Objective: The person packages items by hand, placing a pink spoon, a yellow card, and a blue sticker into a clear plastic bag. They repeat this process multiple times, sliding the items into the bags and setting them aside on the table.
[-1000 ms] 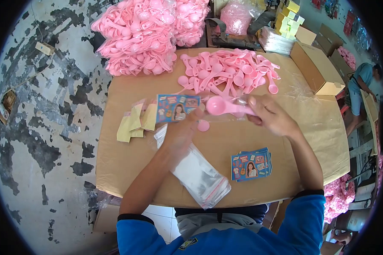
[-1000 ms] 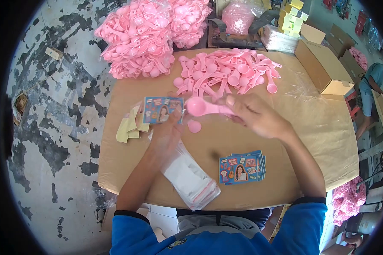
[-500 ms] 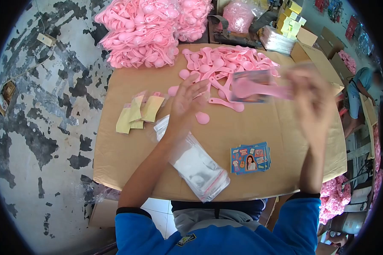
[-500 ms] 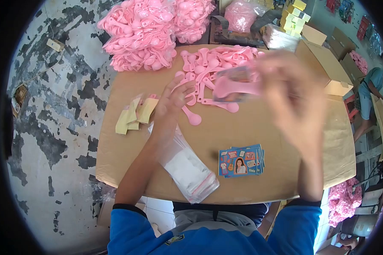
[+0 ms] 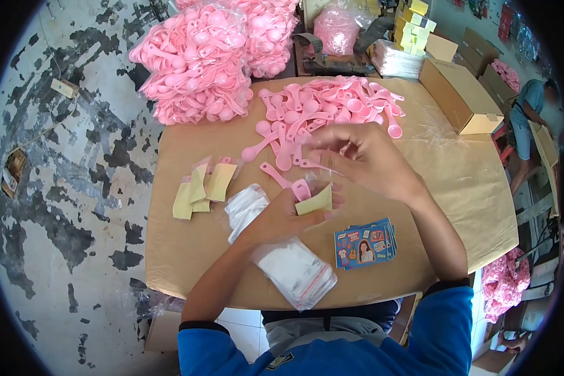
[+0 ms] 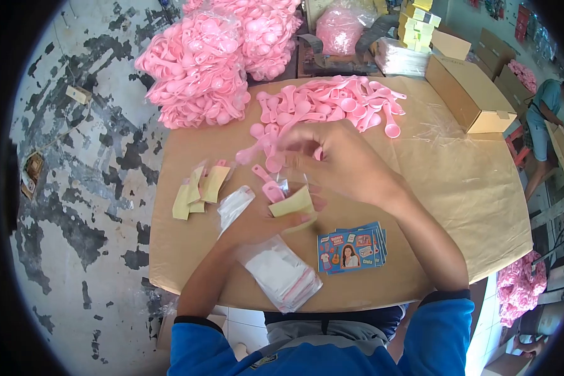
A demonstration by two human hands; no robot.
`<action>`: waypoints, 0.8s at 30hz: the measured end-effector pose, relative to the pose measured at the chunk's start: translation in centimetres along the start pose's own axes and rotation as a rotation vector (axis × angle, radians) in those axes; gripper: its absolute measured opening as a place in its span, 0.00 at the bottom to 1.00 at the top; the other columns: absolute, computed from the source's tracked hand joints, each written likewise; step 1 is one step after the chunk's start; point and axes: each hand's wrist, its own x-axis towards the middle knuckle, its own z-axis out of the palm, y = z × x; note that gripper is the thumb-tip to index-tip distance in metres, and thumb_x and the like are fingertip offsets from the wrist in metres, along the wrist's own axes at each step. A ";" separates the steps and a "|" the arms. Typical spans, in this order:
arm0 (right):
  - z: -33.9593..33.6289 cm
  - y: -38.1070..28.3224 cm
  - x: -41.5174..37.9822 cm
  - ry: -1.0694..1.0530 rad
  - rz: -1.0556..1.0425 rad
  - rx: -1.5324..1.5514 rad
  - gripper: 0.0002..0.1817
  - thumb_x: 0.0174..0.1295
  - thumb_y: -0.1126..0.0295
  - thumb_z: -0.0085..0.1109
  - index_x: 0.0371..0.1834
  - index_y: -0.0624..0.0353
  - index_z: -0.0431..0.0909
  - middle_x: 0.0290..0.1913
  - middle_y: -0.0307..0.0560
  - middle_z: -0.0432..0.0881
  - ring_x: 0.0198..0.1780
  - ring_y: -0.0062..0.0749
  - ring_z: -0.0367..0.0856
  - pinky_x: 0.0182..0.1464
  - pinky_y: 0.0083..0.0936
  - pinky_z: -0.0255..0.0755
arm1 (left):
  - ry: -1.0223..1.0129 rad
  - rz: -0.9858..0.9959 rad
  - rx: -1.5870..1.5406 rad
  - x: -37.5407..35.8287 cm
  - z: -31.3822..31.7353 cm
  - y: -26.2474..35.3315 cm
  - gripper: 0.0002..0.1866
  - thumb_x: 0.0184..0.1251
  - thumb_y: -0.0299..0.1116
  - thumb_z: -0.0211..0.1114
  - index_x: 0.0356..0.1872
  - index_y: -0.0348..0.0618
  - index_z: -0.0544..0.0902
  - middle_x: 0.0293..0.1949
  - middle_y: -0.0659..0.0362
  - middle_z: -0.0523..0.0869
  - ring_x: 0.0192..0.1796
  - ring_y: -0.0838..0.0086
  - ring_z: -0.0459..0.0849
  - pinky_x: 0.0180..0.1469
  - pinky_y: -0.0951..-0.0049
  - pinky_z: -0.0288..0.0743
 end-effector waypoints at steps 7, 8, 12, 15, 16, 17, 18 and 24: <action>0.0 0.6 -0.2 -0.119 0.042 -0.183 0.07 0.59 0.71 0.66 0.40 0.60 0.84 0.28 0.42 0.83 0.26 0.24 0.79 0.29 0.22 0.72 | 0.311 0.145 -0.125 -0.2 -1.8 0.3 0.19 0.78 0.37 0.49 0.59 0.34 0.73 0.45 0.59 0.83 0.47 0.81 0.80 0.51 0.79 0.73; 0.2 0.4 -0.2 -0.105 0.044 -0.212 0.07 0.58 0.71 0.66 0.39 0.59 0.84 0.29 0.42 0.83 0.28 0.25 0.79 0.30 0.22 0.73 | 0.309 0.176 -0.188 -0.2 -1.9 0.4 0.19 0.79 0.38 0.47 0.59 0.34 0.74 0.44 0.59 0.83 0.46 0.82 0.80 0.50 0.80 0.73; 1.0 -0.1 0.0 0.096 -0.368 -0.437 0.07 0.54 0.69 0.66 0.36 0.54 0.84 0.36 0.42 0.79 0.38 0.36 0.79 0.41 0.31 0.76 | 0.374 0.245 0.044 0.1 -2.0 -0.7 0.19 0.80 0.37 0.45 0.58 0.34 0.74 0.34 0.62 0.80 0.34 0.85 0.75 0.36 0.81 0.70; 1.0 -0.7 -0.1 -0.011 -0.485 -0.551 0.09 0.50 0.67 0.68 0.35 0.53 0.84 0.37 0.37 0.77 0.42 0.33 0.76 0.44 0.29 0.76 | 0.336 0.182 0.131 -0.5 -1.9 0.0 0.17 0.79 0.34 0.45 0.59 0.34 0.74 0.34 0.62 0.78 0.32 0.84 0.73 0.34 0.80 0.67; 1.3 -0.5 -0.2 -0.005 -0.492 -0.567 0.10 0.49 0.67 0.68 0.35 0.53 0.84 0.37 0.37 0.78 0.43 0.32 0.77 0.45 0.28 0.76 | 0.328 0.173 0.198 -0.7 -1.8 0.4 0.17 0.79 0.32 0.45 0.60 0.33 0.72 0.38 0.61 0.79 0.35 0.83 0.74 0.38 0.81 0.68; 1.5 -0.3 -0.2 0.003 -0.498 -0.585 0.10 0.48 0.67 0.68 0.35 0.53 0.84 0.37 0.36 0.78 0.44 0.32 0.77 0.45 0.28 0.76 | 0.318 0.164 0.266 -0.8 -1.7 0.7 0.17 0.78 0.31 0.45 0.61 0.33 0.71 0.43 0.60 0.80 0.38 0.83 0.76 0.42 0.82 0.70; 1.4 -0.1 -0.2 0.001 -0.499 -0.583 0.10 0.48 0.67 0.68 0.35 0.54 0.84 0.37 0.36 0.78 0.44 0.31 0.77 0.45 0.28 0.77 | 0.306 0.167 0.300 -0.9 -1.6 1.0 0.17 0.77 0.30 0.45 0.61 0.33 0.71 0.42 0.61 0.79 0.37 0.83 0.74 0.41 0.82 0.68; 1.4 0.8 -0.1 -0.020 -0.555 -0.585 0.12 0.45 0.67 0.67 0.35 0.54 0.84 0.36 0.36 0.79 0.44 0.30 0.77 0.45 0.27 0.77 | 0.262 0.162 0.456 -1.3 -1.1 2.0 0.14 0.75 0.26 0.46 0.56 0.35 0.74 0.32 0.61 0.76 0.33 0.81 0.70 0.36 0.79 0.64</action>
